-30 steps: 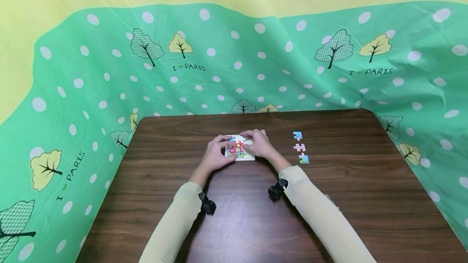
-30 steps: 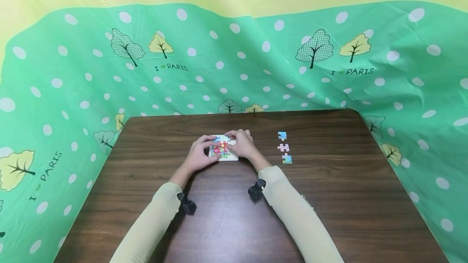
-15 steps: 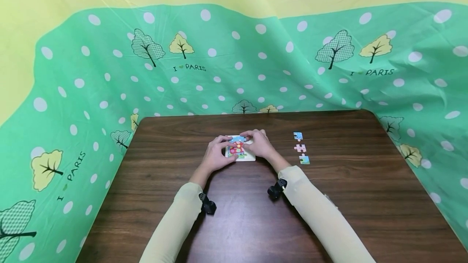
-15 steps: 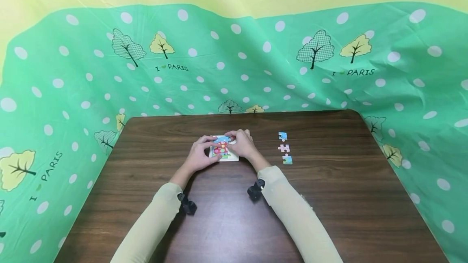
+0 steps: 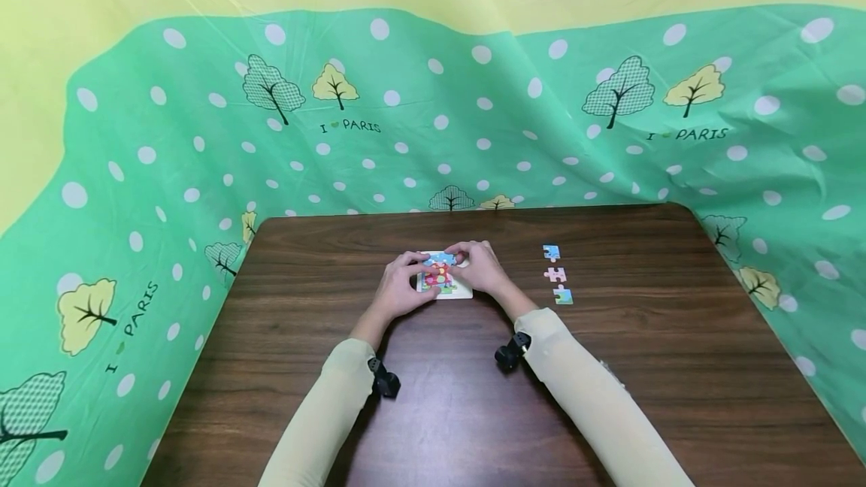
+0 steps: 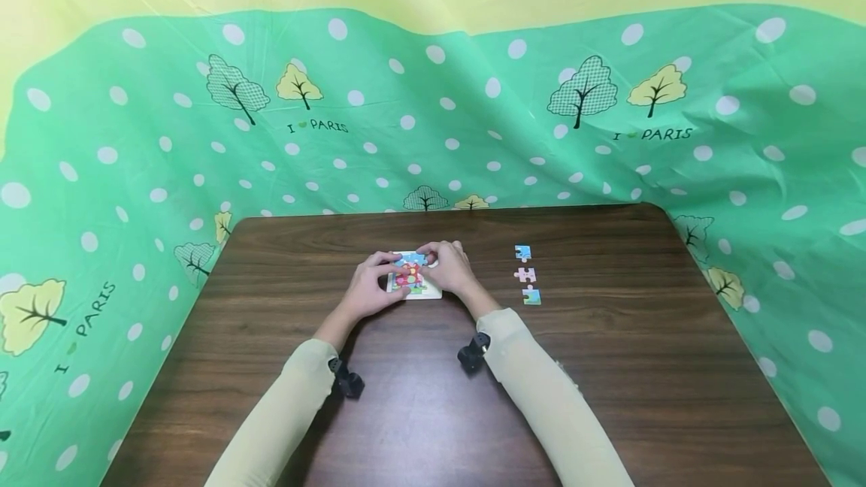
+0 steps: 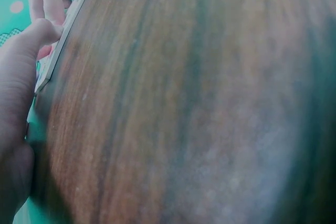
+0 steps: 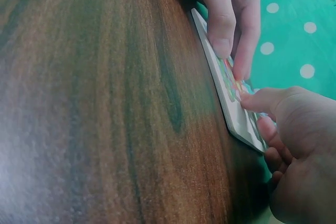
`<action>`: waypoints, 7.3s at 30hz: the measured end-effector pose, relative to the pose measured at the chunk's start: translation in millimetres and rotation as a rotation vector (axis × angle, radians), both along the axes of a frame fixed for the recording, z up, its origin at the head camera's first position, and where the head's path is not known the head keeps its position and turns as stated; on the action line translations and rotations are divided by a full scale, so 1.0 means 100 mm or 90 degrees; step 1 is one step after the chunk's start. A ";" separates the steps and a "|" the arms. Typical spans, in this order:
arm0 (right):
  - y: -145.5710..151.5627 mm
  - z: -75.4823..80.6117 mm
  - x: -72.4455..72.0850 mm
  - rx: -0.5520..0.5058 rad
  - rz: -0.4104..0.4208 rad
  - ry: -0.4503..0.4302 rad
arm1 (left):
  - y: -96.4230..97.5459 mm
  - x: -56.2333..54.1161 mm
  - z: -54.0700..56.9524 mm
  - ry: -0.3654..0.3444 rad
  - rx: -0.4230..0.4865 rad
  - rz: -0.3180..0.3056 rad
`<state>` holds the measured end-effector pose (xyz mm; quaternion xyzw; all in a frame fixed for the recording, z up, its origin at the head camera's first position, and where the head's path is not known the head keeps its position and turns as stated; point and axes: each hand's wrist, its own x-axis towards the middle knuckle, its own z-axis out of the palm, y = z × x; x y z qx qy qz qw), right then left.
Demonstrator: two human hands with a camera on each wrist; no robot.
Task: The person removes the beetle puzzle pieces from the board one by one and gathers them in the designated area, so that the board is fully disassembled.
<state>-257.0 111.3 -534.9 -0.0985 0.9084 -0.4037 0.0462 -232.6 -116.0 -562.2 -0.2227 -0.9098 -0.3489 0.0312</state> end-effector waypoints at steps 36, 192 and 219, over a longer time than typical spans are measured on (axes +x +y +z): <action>0.04 0.14 -0.05 -0.008 0.004 -0.005 | 0.02 0.01 0.04 -0.027 0.013 0.015; 1.69 0.03 -0.27 0.074 0.046 -0.005 | 0.03 0.02 0.00 -0.007 0.010 0.029; 1.65 0.21 -0.21 0.062 0.061 0.021 | 0.03 0.03 0.01 -0.002 0.016 0.026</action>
